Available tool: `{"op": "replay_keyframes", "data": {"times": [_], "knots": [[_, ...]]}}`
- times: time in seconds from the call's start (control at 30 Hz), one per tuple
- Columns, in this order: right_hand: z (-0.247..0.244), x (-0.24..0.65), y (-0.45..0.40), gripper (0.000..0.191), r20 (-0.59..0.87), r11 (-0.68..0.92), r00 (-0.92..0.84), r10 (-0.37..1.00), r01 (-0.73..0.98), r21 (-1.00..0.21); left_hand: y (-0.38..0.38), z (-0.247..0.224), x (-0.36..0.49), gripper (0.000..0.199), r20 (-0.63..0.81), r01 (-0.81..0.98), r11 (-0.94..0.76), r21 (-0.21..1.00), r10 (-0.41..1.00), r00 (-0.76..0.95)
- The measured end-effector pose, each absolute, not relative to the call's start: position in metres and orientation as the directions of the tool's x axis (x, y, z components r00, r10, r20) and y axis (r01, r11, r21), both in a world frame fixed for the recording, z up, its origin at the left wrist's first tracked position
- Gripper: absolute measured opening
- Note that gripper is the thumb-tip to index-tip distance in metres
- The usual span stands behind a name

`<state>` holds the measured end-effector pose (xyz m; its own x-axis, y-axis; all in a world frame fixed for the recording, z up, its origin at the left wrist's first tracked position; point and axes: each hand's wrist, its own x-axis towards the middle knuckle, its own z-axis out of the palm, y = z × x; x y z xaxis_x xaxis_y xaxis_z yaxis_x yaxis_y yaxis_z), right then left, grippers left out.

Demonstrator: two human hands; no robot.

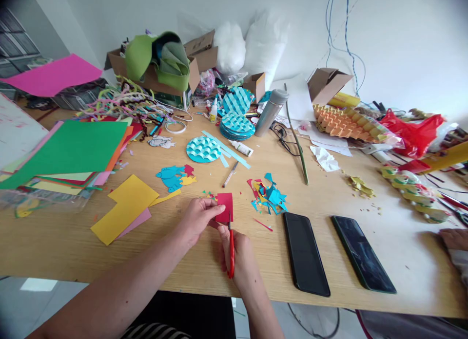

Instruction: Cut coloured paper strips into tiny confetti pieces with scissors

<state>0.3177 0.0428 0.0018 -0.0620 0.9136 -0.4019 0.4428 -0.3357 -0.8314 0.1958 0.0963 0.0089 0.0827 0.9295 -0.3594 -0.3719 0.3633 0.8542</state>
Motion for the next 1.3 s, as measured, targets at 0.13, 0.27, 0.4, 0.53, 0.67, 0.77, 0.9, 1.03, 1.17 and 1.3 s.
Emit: {"op": "replay_keyframes", "data": {"times": [0.13,0.27,0.4,0.53,0.67,0.77,0.9,1.03,1.17,1.3], "knots": [[-0.001,0.317,0.043,0.062,-0.403,-0.341,-0.037,0.914,0.469,-0.815,0.097,0.009,0.196,0.019,-0.343,-0.359,0.338,0.870,0.938,0.054],[0.001,0.318,0.043,0.060,-0.398,-0.322,-0.076,0.914,0.460,-0.828,0.097,0.014,0.195,0.017,-0.371,-0.389,0.370,0.843,0.925,0.076],[0.002,0.319,0.044,0.059,-0.404,-0.321,-0.088,0.911,0.466,-0.824,0.096,0.017,0.195,0.019,-0.388,-0.395,0.392,0.831,0.917,0.094],[0.006,0.318,0.044,0.061,-0.391,-0.295,-0.102,0.915,0.491,-0.820,0.096,0.018,0.195,0.022,-0.379,-0.377,0.382,0.844,0.922,0.086],[0.011,0.317,0.045,0.061,-0.390,-0.292,-0.112,0.914,0.487,-0.823,0.096,0.017,0.195,0.022,-0.378,-0.393,0.382,0.836,0.921,0.092],[0.014,0.317,0.046,0.064,-0.389,-0.290,-0.112,0.914,0.489,-0.823,0.096,0.017,0.196,0.022,-0.387,-0.406,0.397,0.823,0.915,0.110],[0.013,0.318,0.046,0.064,-0.380,-0.277,-0.140,0.915,0.466,-0.840,0.095,0.016,0.196,0.020,-0.385,-0.393,0.395,0.830,0.917,0.109],[0.008,0.319,0.047,0.061,-0.389,-0.305,-0.131,0.912,0.418,-0.856,0.095,0.016,0.196,0.019,-0.375,-0.373,0.385,0.844,0.921,0.102],[0.007,0.317,0.048,0.062,-0.396,-0.322,-0.108,0.912,0.408,-0.854,0.095,0.016,0.196,0.018,-0.379,-0.350,0.392,0.851,0.919,0.107],[0.007,0.317,0.048,0.063,-0.392,-0.321,-0.107,0.914,0.399,-0.859,0.095,0.016,0.196,0.019,-0.382,-0.333,0.398,0.855,0.917,0.116]]}}
